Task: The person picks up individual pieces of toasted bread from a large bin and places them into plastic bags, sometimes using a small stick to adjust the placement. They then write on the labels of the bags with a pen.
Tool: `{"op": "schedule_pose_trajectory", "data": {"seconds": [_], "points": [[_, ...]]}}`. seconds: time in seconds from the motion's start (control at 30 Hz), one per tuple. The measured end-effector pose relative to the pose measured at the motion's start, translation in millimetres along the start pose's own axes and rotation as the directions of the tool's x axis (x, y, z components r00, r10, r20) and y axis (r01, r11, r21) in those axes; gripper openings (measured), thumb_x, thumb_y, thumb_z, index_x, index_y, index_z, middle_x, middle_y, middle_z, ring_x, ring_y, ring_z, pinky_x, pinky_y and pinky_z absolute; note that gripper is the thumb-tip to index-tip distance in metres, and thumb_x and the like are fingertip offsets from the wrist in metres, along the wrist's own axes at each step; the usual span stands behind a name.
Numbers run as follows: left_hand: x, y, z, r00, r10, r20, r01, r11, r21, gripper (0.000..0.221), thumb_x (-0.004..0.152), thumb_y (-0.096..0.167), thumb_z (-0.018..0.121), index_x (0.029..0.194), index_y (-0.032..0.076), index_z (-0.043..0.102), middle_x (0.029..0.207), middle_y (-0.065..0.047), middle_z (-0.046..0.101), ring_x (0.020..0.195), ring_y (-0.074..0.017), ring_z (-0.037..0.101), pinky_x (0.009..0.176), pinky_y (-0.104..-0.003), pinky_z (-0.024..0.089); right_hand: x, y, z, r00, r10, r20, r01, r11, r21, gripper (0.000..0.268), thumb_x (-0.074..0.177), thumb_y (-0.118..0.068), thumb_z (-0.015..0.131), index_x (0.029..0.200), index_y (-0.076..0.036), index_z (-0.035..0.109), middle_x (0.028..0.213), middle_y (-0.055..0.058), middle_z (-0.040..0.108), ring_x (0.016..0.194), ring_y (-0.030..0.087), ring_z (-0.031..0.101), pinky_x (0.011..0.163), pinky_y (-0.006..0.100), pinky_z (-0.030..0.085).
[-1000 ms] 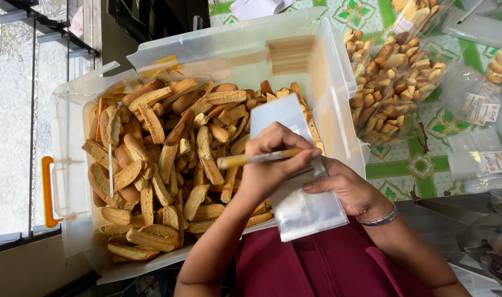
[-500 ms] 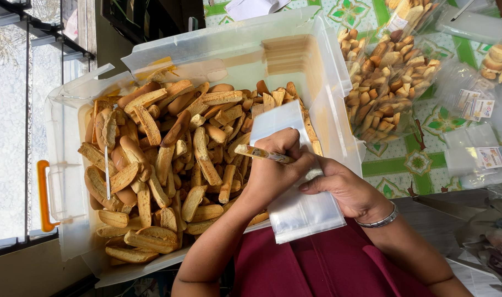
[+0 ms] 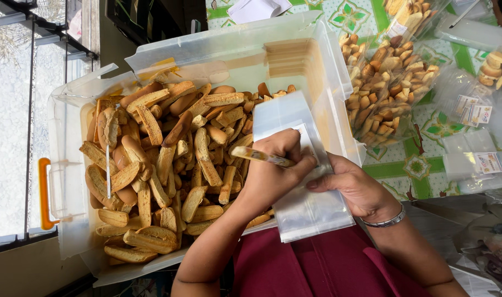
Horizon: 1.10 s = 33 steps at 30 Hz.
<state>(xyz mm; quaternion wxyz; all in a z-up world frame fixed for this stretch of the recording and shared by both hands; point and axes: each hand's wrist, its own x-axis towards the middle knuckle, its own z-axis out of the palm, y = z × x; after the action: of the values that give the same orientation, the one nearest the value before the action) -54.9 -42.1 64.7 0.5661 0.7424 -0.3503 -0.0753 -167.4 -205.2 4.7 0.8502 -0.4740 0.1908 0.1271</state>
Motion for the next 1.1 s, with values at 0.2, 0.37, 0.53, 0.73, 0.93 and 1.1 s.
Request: {"op": "schedule_pose_trajectory", "data": {"seconds": [0.2,0.37,0.53,0.73,0.93,1.1], "points": [[0,-1,0,0.999,0.015,0.034,-0.017,0.999,0.032,0.033,0.076,0.004,0.077,0.068,0.003,0.045,0.063,-0.007,0.052,0.054,-0.0171,0.051,0.052,-0.034,0.041,3,3,-4,1.000,0.012,0.017,-0.013,1.000,0.023,0.062,0.081,0.009,0.063,0.142,0.004,0.053,0.118,0.015,0.069,0.106,0.020,0.069,0.094,0.034,0.055],[0,-3,2,0.998,0.020,0.055,-0.023,0.999,0.044,0.032,0.075,0.003,0.078,0.068,0.003,0.046,0.063,-0.007,0.053,0.054,-0.0187,0.053,0.052,-0.035,0.042,1,4,-3,1.000,0.005,-0.014,-0.005,0.999,-0.035,0.062,0.079,0.009,0.063,0.140,0.003,0.055,0.120,0.013,0.069,0.109,0.018,0.068,0.095,0.032,0.055],[-1,-6,3,0.996,0.064,0.066,-0.067,0.997,0.041,0.031,0.075,0.002,0.077,0.069,0.004,0.047,0.067,-0.007,0.055,0.058,-0.0191,0.056,0.054,-0.035,0.044,1,7,-7,1.000,0.018,0.020,-0.019,0.999,0.050,0.060,0.081,0.008,0.062,0.140,0.002,0.053,0.117,0.013,0.070,0.107,0.020,0.068,0.094,0.033,0.055],[2,-3,4,0.994,0.042,0.099,-0.044,0.999,0.017,0.030,0.079,0.005,0.079,0.069,0.005,0.051,0.065,-0.004,0.059,0.055,-0.0135,0.058,0.051,-0.031,0.045,4,10,-7,0.999,-0.028,0.046,0.026,0.999,0.033,0.057,0.086,0.009,0.063,0.141,0.005,0.052,0.118,0.016,0.068,0.105,0.024,0.067,0.094,0.037,0.056],[4,-2,-31,0.892,-0.394,-0.220,0.400,0.916,-0.020,0.017,0.094,0.028,0.072,0.091,0.012,0.077,0.065,0.001,0.070,0.052,-0.0077,0.063,0.045,-0.026,0.047,1,-7,1,0.982,-0.176,0.065,0.175,0.984,0.015,0.062,0.085,0.001,0.068,0.144,0.002,0.051,0.135,0.015,0.066,0.127,0.023,0.061,0.108,0.037,0.047],[2,-25,-25,0.906,-0.397,-0.148,0.361,0.906,-0.223,0.027,0.082,0.013,0.085,0.104,0.004,0.072,0.080,-0.004,0.071,0.070,-0.0072,0.066,0.059,-0.022,0.054,0,-12,4,0.955,-0.285,0.077,0.288,0.958,-0.018,0.063,0.087,0.000,0.069,0.147,0.000,0.049,0.140,0.014,0.063,0.131,0.022,0.057,0.111,0.037,0.044]]}}
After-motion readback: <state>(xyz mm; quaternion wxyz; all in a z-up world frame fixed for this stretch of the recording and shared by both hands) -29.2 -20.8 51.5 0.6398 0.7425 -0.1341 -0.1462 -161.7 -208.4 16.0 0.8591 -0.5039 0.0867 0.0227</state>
